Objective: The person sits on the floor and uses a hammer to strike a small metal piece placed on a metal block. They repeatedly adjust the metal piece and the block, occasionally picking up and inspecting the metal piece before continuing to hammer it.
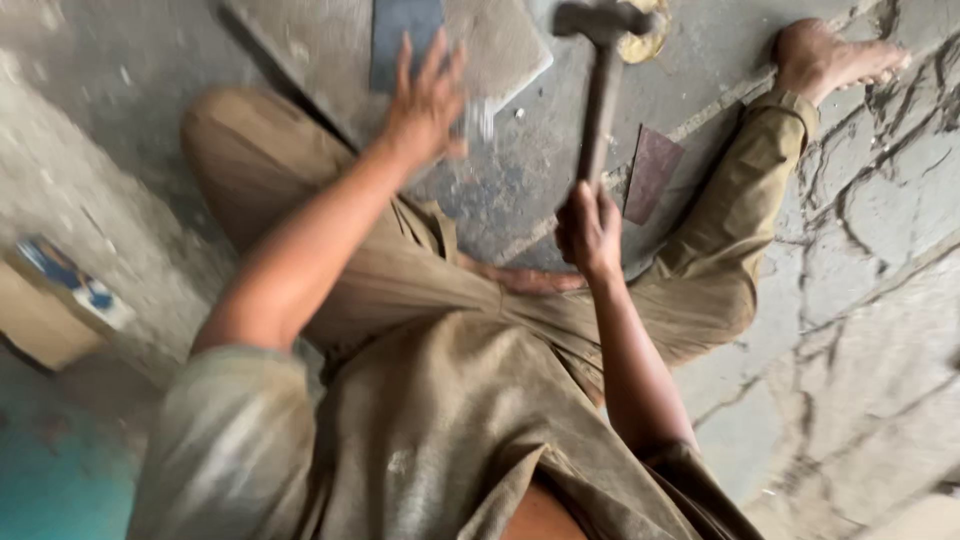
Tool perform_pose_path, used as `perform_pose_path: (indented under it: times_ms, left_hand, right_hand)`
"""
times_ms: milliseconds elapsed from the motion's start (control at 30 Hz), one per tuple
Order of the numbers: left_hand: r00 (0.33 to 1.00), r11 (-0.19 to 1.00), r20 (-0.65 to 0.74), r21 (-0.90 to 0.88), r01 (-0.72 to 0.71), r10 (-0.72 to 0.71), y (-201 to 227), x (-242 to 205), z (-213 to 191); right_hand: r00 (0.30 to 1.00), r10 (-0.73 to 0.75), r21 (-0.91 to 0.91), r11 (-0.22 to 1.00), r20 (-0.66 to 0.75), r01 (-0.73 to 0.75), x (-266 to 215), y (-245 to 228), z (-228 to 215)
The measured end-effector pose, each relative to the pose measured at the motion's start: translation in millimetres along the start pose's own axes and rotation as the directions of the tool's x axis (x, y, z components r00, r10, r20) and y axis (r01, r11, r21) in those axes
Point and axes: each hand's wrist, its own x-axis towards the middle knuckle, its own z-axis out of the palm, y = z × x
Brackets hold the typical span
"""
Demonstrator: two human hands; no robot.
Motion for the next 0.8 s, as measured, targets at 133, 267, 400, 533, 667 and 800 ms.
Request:
perform_pose_path:
  times_ms: [133,267,400,533,667,800]
  left_hand:
    - [0.997,0.999,0.081,-0.032,-0.002,0.005,4.1,0.1,-10.0]
    - [0.962,0.959,-0.140,-0.195,0.204,-0.233,-76.5,50.5,-27.7]
    - [0.963,0.961,0.066,-0.071,0.266,-0.262,-101.9,91.2,-35.8]
    - [0.915,0.935,0.206,0.004,0.354,-0.347,-93.3,97.5,-35.8]
    - [0.864,0.864,0.028,0.046,0.501,-0.503,-99.9,94.8,-72.7]
    - [0.849,0.805,-0.029,-0.338,0.488,-0.527,-91.9,34.7,-129.0]
  right_hand:
    - [0.994,-0.053,0.292,0.956,0.096,0.023,-23.0,4.5,-24.1]
    - [0.944,0.250,0.514,0.792,0.217,-0.328,-17.8,37.7,-20.6]
    - [0.886,0.310,0.649,0.603,0.346,-0.464,0.6,70.6,-13.3]
    - [0.871,0.269,0.704,0.514,0.410,-0.490,12.3,91.3,-19.5]
    - [0.853,0.278,0.697,0.492,0.442,-0.522,19.5,87.1,-18.9]
    - [0.854,0.283,0.698,0.492,0.437,-0.520,19.7,81.6,-19.8]
